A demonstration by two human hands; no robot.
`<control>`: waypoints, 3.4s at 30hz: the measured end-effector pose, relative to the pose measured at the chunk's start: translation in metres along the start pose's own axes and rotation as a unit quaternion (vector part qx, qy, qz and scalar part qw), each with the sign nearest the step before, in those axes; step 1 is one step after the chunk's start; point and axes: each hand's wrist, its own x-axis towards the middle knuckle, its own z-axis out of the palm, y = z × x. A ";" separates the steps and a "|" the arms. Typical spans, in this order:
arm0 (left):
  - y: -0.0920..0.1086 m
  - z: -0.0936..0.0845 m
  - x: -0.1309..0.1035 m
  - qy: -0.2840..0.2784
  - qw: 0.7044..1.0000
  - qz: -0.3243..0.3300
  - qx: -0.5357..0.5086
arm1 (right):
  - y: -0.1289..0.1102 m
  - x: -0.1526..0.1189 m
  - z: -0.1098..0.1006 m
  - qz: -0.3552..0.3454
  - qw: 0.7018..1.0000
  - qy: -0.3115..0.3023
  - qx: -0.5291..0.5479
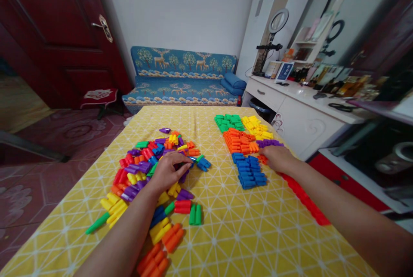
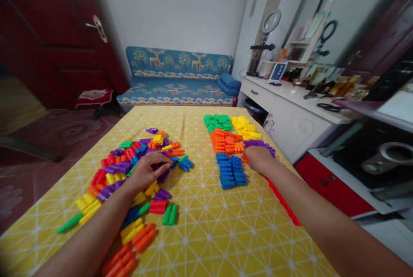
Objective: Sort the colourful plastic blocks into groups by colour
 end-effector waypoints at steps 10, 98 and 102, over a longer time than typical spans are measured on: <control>0.001 -0.001 0.000 0.001 1.000 -0.001 -0.001 | -0.003 -0.004 0.002 -0.046 0.994 -0.049 -0.087; 0.000 0.003 -0.002 0.049 0.999 -0.015 -0.002 | -0.229 0.037 0.024 -0.084 0.971 0.114 0.192; 0.000 0.003 -0.001 0.049 0.999 -0.016 -0.001 | -0.225 0.034 0.023 -0.076 0.973 0.129 0.177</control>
